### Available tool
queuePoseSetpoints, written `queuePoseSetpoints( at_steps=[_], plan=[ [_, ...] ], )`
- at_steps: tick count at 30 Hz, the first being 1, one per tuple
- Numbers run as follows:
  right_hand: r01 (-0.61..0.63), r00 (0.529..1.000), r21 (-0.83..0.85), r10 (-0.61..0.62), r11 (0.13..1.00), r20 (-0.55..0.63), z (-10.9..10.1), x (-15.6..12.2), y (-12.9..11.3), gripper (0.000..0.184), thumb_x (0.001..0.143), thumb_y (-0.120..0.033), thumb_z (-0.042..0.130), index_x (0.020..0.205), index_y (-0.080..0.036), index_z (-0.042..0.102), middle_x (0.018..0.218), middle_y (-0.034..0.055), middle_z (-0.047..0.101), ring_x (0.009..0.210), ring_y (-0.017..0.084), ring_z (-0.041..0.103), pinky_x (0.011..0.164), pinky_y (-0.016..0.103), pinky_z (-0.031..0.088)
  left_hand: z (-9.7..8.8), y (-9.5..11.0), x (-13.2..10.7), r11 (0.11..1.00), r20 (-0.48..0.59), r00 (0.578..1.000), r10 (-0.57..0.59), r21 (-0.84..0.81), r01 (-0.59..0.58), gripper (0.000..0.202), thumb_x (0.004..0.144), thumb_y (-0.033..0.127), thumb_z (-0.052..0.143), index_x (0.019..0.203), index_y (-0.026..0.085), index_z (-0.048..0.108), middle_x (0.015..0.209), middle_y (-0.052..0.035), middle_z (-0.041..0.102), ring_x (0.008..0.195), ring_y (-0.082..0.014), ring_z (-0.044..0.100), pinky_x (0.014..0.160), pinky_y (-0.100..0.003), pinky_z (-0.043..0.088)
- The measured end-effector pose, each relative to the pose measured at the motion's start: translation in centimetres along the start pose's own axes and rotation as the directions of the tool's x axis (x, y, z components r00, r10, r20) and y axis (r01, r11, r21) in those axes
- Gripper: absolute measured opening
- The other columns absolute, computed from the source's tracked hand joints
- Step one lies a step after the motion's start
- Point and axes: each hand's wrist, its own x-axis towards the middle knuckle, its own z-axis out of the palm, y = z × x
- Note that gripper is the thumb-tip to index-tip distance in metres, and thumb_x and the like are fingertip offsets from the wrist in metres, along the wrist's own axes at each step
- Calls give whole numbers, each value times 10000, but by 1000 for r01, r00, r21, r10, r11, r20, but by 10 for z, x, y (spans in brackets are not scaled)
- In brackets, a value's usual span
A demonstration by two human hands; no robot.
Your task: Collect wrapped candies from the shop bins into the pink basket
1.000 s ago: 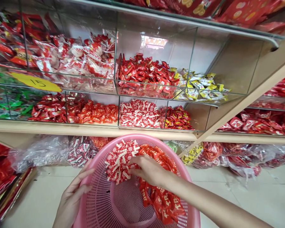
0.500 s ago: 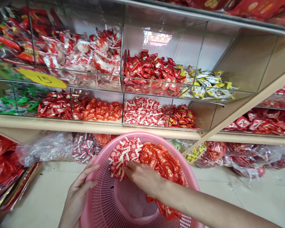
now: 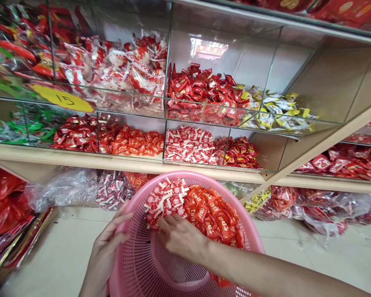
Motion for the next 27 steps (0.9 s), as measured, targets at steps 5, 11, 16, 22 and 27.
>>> queuePoseSetpoints(
  at_steps=[5, 11, 16, 22, 27],
  plan=[
    [19, 999, -6, -19, 1000, -29, 10, 5, -2, 191, 926, -180, 421, 816, -156, 575, 849, 47, 561, 762, 168, 476, 614, 307, 360, 2, 1, -1, 998, 6, 1000, -23, -52, 23, 291, 680, 146, 593, 908, 279, 716, 1408, 13, 460, 1348, -216, 299, 1076, -330, 256],
    [-13, 998, -11, 12, 1000, -55, 20, 10, -2, 179, 915, -180, 440, 797, -150, 570, 827, 45, 555, 732, 169, 473, 606, 318, 355, 3, 3, -2, 993, 10, 998, -57, -100, 57, 320, 684, 140, 598, 943, 289, 713, 1452, 37, 396, 1345, -242, 303, 1069, -356, 280],
    [-44, 998, -50, 41, 998, -56, 28, 18, -6, 130, 905, -179, 455, 856, -136, 568, 836, 62, 558, 741, 177, 484, 609, 323, 361, 1, 0, 1, 999, 9, 1000, -10, -30, 11, 309, 679, 144, 582, 924, 274, 718, 1405, 15, 464, 1338, -219, 316, 1096, -339, 220],
    [-97, 989, -86, 86, 992, -122, 31, 26, -10, 129, 892, -215, 485, 839, -138, 574, 823, 65, 575, 751, 196, 513, 584, 329, 377, -4, -4, 6, 999, -35, 998, 44, 32, -43, 259, 661, 204, 595, 874, 261, 731, 1373, -3, 501, 1345, -244, 304, 1098, -352, 218],
    [-111, 983, -78, 98, 991, -156, 29, 25, -12, 157, 875, -234, 509, 788, -129, 588, 786, 70, 577, 721, 193, 522, 561, 327, 388, -9, -7, 11, 998, 28, 1000, 7, 60, -8, 271, 617, 313, 674, 874, 268, 747, 1324, -19, 549, 1335, -301, 314, 1102, -398, 208]
  ],
)
